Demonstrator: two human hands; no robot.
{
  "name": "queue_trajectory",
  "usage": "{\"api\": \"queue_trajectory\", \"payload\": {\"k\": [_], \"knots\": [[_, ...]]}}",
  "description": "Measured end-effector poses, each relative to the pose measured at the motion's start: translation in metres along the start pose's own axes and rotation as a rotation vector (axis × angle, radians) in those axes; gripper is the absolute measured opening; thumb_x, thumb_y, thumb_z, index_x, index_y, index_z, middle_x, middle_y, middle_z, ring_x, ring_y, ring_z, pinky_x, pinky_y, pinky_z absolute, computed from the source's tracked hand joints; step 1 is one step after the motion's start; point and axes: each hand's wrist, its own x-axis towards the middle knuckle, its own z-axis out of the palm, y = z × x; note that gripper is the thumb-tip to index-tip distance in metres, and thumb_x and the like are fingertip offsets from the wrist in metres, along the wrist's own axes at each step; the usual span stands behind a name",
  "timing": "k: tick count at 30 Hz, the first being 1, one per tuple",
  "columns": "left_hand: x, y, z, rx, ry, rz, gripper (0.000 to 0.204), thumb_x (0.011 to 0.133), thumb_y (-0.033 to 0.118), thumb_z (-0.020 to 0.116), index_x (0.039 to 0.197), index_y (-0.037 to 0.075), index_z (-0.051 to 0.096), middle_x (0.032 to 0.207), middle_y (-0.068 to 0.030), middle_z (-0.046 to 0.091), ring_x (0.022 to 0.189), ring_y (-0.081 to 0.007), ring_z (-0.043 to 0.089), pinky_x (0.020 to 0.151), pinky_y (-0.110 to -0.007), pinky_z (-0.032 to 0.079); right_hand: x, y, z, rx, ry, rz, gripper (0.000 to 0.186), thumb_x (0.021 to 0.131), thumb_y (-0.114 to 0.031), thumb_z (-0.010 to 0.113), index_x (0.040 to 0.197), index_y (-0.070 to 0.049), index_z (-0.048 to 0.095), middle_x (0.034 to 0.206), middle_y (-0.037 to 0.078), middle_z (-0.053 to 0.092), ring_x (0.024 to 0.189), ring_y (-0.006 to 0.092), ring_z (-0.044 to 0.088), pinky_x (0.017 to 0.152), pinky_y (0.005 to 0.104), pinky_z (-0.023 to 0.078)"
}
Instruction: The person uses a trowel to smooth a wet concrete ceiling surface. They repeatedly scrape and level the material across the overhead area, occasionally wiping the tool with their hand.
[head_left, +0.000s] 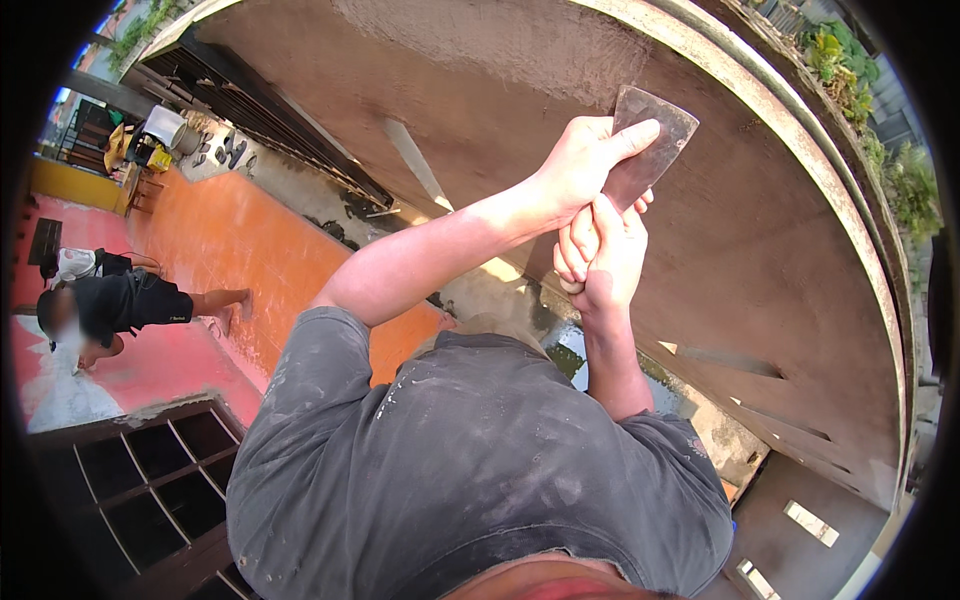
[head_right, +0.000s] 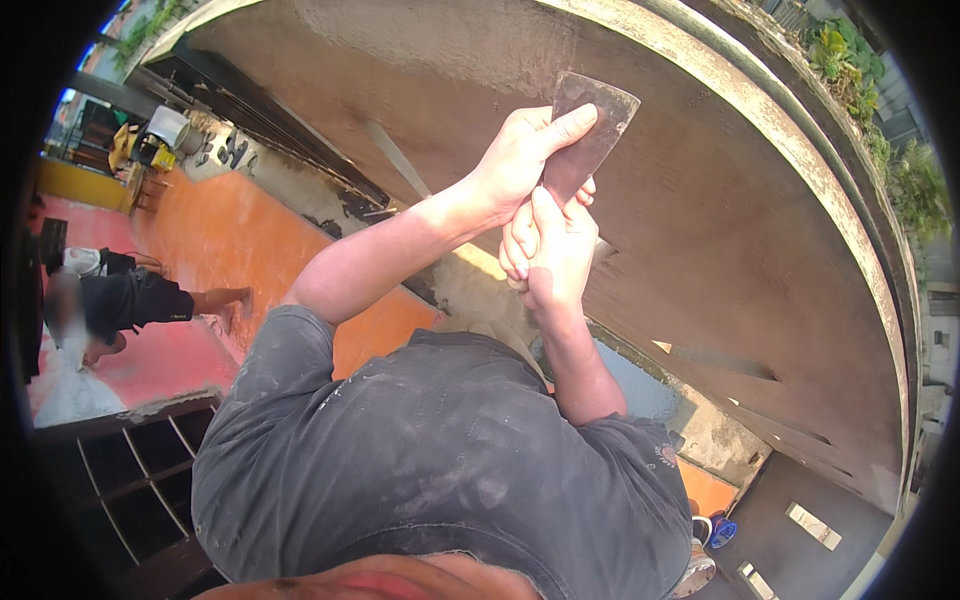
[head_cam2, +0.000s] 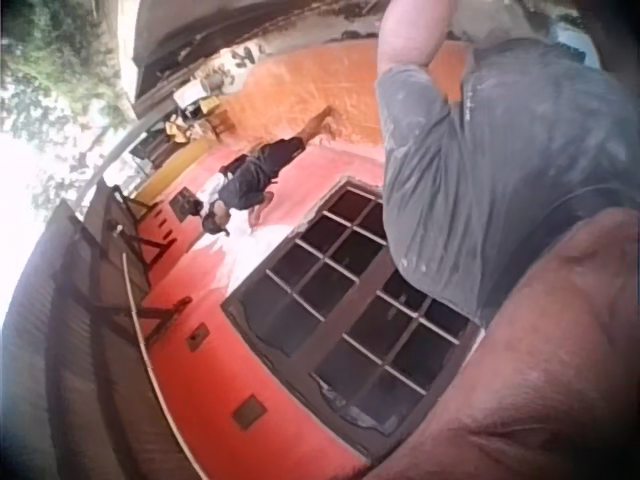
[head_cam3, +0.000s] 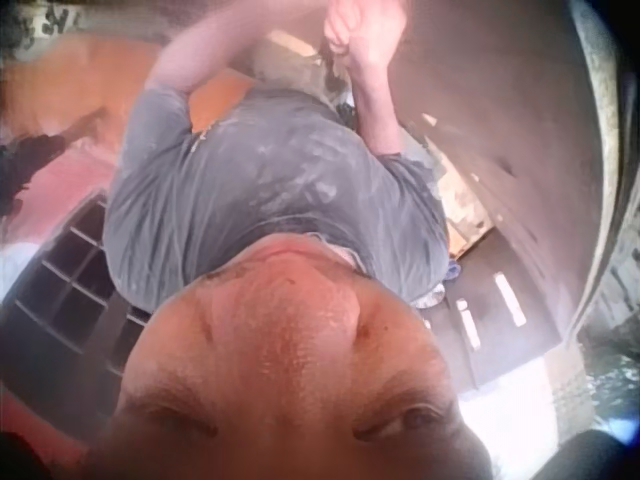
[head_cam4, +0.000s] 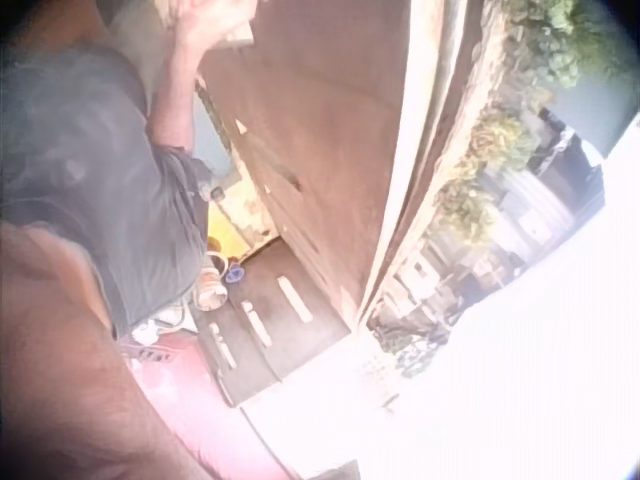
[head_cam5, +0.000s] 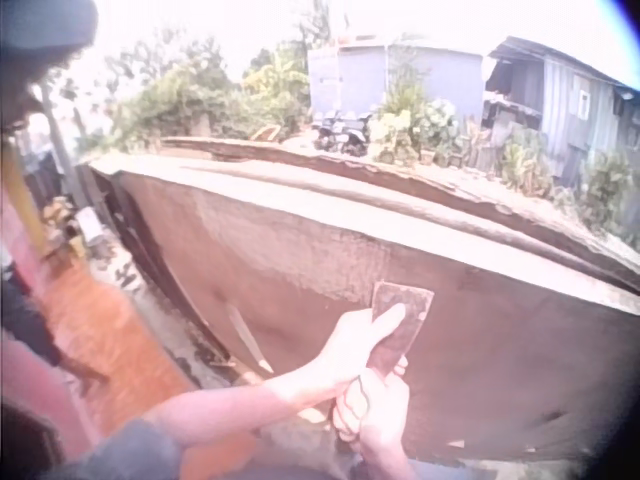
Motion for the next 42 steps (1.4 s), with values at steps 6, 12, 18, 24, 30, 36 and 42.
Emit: {"api": "queue_trajectory", "payload": {"k": [6, 12, 18, 24, 30, 36, 42], "knots": [[0.008, 0.020, -0.008, 0.040, 0.008, 0.113, 0.040, 0.102, 0.042, 0.065, 0.094, 0.002, 0.064, 0.071, -0.0104, 0.068, 0.058, -0.0187, 0.067, 0.055, -0.033, 0.058, 0.020, -0.009, 0.007, 0.025, -0.163, -0.028, 0.021, 0.109, -0.011, 0.044, 0.091, -0.003, 0.048, 0.056, 0.003, 0.042, 0.035, 0.0113, 0.038, 0.031, 0.0265, 0.033], [0.015, 0.008, -0.034, 0.066, -0.065, 0.246, 0.041, 0.103, 0.042, 0.063, 0.097, 0.001, 0.066, 0.075, -0.0101, 0.070, 0.064, -0.0183, 0.071, 0.057, -0.032, 0.059, 0.035, 0.006, 0.004, -0.070, -0.199, -0.049, 0.023, 0.108, -0.012, 0.043, 0.087, -0.005, 0.048, 0.053, 0.000, 0.036, 0.034, 0.0089, 0.030, 0.031, 0.0250, 0.027], [0.002, 0.012, -0.079, 0.841, -0.158, 0.599, 0.046, 0.100, 0.047, 0.064, 0.092, 0.002, 0.069, 0.081, -0.0082, 0.072, 0.077, -0.0189, 0.072, 0.068, -0.034, 0.057, 0.026, -0.001, -0.024, -0.295, -0.319, -0.065, 0.016, 0.107, -0.012, 0.051, 0.114, 0.001, 0.059, 0.057, 0.000, 0.041, 0.040, 0.0071, 0.036, 0.038, 0.0242, 0.032], [-0.024, 0.000, -0.142, 1.653, -0.233, 0.953, 0.045, 0.096, 0.053, 0.064, 0.093, 0.008, 0.068, 0.090, -0.0032, 0.069, 0.079, -0.0244, 0.067, 0.072, -0.037, 0.055, 0.011, 0.029, -0.030, -0.332, -0.170, -0.040, 0.016, 0.109, -0.011, 0.045, 0.116, -0.001, 0.056, 0.059, 0.000, 0.040, 0.038, 0.0072, 0.033, 0.035, 0.0232, 0.030], [-0.029, 0.000, -0.189, 1.486, -0.332, 1.032, 0.041, 0.094, 0.049, 0.066, 0.093, 0.008, 0.068, 0.099, -0.0052, 0.069, 0.088, -0.0240, 0.067, 0.076, -0.037, 0.055, 0.025, 0.061, 0.007, -0.403, -0.174, -0.019, 0.014, 0.108, -0.011, 0.050, 0.114, -0.001, 0.058, 0.058, -0.001, 0.043, 0.041, 0.0063, 0.036, 0.038, 0.0235, 0.031], [-0.024, 0.022, -0.256, 1.391, -0.439, 1.046, 0.040, 0.094, 0.047, 0.066, 0.094, 0.007, 0.067, 0.100, -0.0058, 0.068, 0.086, -0.0264, 0.065, 0.078, -0.038, 0.055, 0.054, 0.113, 0.055, -0.459, -0.048, -0.005, 0.016, 0.109, -0.013, 0.050, 0.115, 0.000, 0.058, 0.059, -0.001, 0.044, 0.040, 0.0063, 0.036, 0.038, 0.0232, 0.031], [-0.011, 0.025, -0.310, 0.719, -0.515, 0.398, 0.048, 0.104, 0.048, 0.054, 0.110, 0.003, 0.068, 0.106, -0.0115, 0.071, 0.097, -0.0242, 0.069, 0.085, -0.039, 0.056, 0.077, 0.158, 0.102, -0.279, -0.040, 0.042, 0.022, 0.113, -0.024, 0.041, 0.120, -0.005, 0.049, 0.060, 0.000, 0.036, 0.038, 0.0069, 0.029, 0.035, 0.0224, 0.027]]}}
